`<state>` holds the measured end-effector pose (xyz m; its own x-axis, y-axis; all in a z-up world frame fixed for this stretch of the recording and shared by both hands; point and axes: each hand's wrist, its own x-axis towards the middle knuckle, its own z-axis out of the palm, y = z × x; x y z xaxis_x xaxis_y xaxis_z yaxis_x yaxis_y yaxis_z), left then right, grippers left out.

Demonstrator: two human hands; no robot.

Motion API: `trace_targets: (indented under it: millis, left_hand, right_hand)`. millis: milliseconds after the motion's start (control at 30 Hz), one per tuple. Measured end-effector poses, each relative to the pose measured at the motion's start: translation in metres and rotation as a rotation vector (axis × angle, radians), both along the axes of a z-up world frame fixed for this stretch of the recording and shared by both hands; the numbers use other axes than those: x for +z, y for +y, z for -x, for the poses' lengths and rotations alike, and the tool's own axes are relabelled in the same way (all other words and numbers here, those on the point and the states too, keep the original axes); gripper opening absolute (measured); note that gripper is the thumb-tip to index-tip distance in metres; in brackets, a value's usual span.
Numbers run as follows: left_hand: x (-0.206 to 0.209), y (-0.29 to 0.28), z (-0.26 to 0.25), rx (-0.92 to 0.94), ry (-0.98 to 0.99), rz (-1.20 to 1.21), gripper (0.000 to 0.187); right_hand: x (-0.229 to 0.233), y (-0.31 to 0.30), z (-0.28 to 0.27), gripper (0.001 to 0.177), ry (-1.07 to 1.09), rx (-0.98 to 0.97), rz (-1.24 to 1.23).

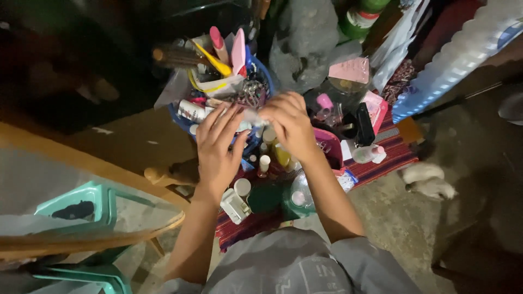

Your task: The person sorts through various items on a cluttered table, including bottles, a pouch, and small packages. They open a pouch, remove items, and place them into a blue basket. The person also handles a green packet and a plastic bag, moving items around the table.

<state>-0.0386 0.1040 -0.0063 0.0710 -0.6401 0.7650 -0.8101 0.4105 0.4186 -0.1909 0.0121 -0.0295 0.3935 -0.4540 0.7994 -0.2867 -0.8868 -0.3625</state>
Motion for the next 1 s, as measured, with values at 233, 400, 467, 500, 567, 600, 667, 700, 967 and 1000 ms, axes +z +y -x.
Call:
trace_targets:
  millis: [233,400,467,500,567,600,667,700,967,1000]
  left_hand:
    - [-0.001,0.009,0.017,-0.114,0.342,-0.195,0.012]
    - [-0.014,0.016,0.019,-0.208,0.906,-0.268,0.010]
    - [-0.017,0.016,0.022,-0.202,0.959,-0.321,0.010]
    - [-0.018,0.016,0.024,-0.193,1.010,-0.375,0.011]
    - [-0.005,0.016,0.032,-0.182,0.963,-0.341,0.015]
    - [0.001,0.016,0.035,-0.168,0.917,-0.308,0.021]
    - [-0.001,0.015,0.037,-0.149,0.919,-0.328,0.015]
    - [-0.003,0.014,0.038,-0.130,0.924,-0.348,0.011]
    - [-0.016,0.013,0.049,-0.060,0.878,-0.352,0.016]
    - [-0.018,0.013,0.050,-0.097,0.851,-0.301,0.023]
  right_hand:
    - [0.035,0.021,0.018,0.014,-0.148,0.221,-0.194]
    - [0.029,0.025,0.045,0.025,-0.287,0.300,-0.744]
    - [0.022,0.023,0.048,0.020,-0.295,0.288,-0.751]
    - [0.019,0.022,0.049,0.015,-0.303,0.279,-0.761]
    - [0.024,0.025,0.054,0.011,-0.268,0.256,-0.689]
    - [0.027,0.025,0.055,0.007,-0.232,0.234,-0.620]
    - [0.026,0.025,0.060,0.005,-0.216,0.232,-0.602]
    - [0.025,0.025,0.062,0.005,-0.198,0.229,-0.584]
    - [0.048,0.045,0.078,0.004,-0.102,0.100,-0.545]
    - [0.057,0.049,0.079,0.004,-0.070,0.085,-0.514]
